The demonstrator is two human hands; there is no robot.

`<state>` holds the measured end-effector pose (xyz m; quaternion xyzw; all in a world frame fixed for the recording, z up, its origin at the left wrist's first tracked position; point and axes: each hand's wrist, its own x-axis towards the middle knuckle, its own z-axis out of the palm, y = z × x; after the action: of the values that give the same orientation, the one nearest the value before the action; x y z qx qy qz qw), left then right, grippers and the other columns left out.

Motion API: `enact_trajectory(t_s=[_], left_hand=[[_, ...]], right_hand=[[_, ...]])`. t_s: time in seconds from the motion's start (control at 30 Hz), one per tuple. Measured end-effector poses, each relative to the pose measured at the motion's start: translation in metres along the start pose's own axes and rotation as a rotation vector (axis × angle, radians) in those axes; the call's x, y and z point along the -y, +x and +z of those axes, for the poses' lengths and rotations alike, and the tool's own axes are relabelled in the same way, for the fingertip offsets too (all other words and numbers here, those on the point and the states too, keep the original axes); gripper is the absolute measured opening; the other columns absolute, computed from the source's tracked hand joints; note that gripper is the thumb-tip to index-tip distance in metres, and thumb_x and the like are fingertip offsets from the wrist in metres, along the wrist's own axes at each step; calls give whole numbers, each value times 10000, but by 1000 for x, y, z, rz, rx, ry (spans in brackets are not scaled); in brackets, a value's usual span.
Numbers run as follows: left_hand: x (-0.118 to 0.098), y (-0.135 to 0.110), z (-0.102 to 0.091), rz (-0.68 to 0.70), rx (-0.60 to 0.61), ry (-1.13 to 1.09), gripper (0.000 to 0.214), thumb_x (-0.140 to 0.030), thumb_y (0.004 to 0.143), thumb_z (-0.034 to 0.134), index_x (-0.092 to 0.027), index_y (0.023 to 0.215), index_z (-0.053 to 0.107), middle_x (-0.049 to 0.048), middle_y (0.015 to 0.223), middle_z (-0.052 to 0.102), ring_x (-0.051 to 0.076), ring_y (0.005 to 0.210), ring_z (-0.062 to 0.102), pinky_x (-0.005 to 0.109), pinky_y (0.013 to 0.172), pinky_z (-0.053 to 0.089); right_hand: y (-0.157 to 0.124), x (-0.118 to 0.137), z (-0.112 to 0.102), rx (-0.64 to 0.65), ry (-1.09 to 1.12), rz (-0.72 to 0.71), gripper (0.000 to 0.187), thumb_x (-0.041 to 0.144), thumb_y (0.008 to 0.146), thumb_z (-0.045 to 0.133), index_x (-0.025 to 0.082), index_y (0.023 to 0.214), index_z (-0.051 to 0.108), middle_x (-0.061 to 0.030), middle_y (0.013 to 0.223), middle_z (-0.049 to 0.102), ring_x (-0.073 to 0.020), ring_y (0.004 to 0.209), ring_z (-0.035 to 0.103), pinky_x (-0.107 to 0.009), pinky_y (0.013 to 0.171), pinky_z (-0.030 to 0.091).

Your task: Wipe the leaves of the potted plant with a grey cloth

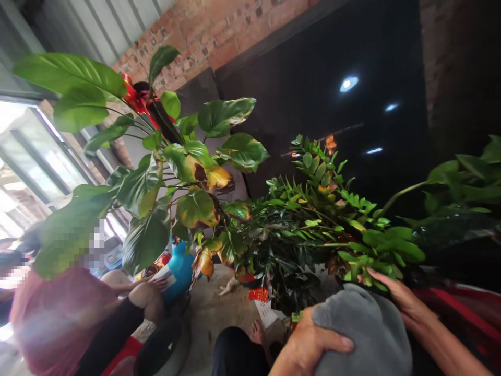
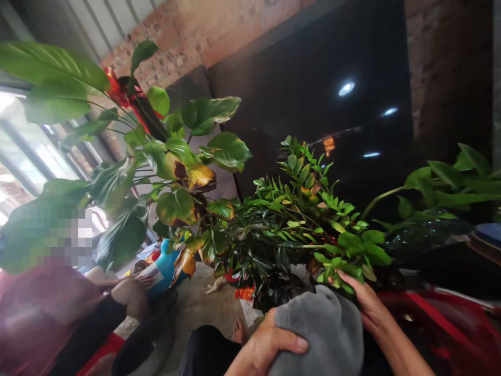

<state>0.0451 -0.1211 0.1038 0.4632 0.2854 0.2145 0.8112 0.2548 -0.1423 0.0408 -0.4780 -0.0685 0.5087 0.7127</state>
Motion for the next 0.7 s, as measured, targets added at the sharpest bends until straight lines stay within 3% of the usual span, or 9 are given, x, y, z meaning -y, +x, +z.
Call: enact_trajectory(t_s=[0.1, 0.17, 0.23, 0.3, 0.37, 0.5, 0.6, 0.7], left_hand=[[-34, -3, -5, 190, -44, -107, 539, -255, 374, 779, -132, 898, 747, 148, 810, 732, 392, 843, 663, 505, 816, 466], [-63, 6, -7, 315, -160, -110, 560, -275, 411, 783, -114, 944, 724, 140, 828, 730, 354, 806, 666, 477, 782, 481], [-79, 21, -8, 381, -280, -60, 525, -268, 434, 783, -113, 931, 712, 106, 797, 726, 288, 748, 657, 417, 752, 491], [-73, 37, -10, 336, -353, -31, 476, -252, 417, 782, -117, 867, 707, 69, 718, 709, 242, 676, 632, 383, 720, 490], [-53, 44, -12, 209, -350, -30, 425, -239, 407, 774, -116, 808, 705, 60, 664, 691, 242, 646, 622, 388, 708, 482], [-18, 30, -19, 55, -130, -26, 441, -227, 393, 789, -93, 809, 728, 125, 739, 716, 337, 777, 654, 424, 761, 458], [-33, 15, -22, 137, 14, -71, 503, -231, 394, 808, -103, 874, 727, 168, 841, 730, 378, 835, 656, 453, 780, 461], [-65, 15, -26, 289, -139, -138, 498, -244, 455, 791, -137, 935, 707, 133, 868, 734, 337, 849, 665, 429, 784, 483]], right_hand=[[-4, 5, 3, -71, 50, 30, 82, 140, 601, 711, 184, 646, 657, -39, 517, 690, -238, 490, 667, -311, 461, 558], [-6, 6, 7, -67, 60, -2, 113, 121, 581, 730, 178, 642, 653, -41, 512, 688, -216, 432, 638, -269, 362, 501], [-5, 3, 9, -41, 70, -48, 145, 121, 558, 747, 178, 661, 663, -53, 558, 710, -223, 464, 656, -252, 338, 481], [-3, 0, 10, -25, 82, -72, 155, 140, 546, 756, 186, 665, 667, -50, 577, 720, -238, 500, 675, -259, 351, 494], [-1, -3, 10, -24, 89, -71, 155, 163, 538, 764, 197, 651, 663, -37, 574, 720, -245, 505, 679, -270, 362, 505], [-1, -3, 5, -14, 89, -37, 150, 168, 525, 773, 196, 620, 660, -35, 578, 721, -257, 539, 691, -302, 452, 560], [-1, 0, 3, -41, 77, -20, 149, 118, 522, 763, 188, 595, 655, -25, 517, 694, -228, 449, 657, -281, 401, 540], [-2, 1, 7, -70, 85, -25, 178, 76, 514, 761, 179, 623, 663, -10, 514, 693, -184, 357, 601, -254, 338, 506]])
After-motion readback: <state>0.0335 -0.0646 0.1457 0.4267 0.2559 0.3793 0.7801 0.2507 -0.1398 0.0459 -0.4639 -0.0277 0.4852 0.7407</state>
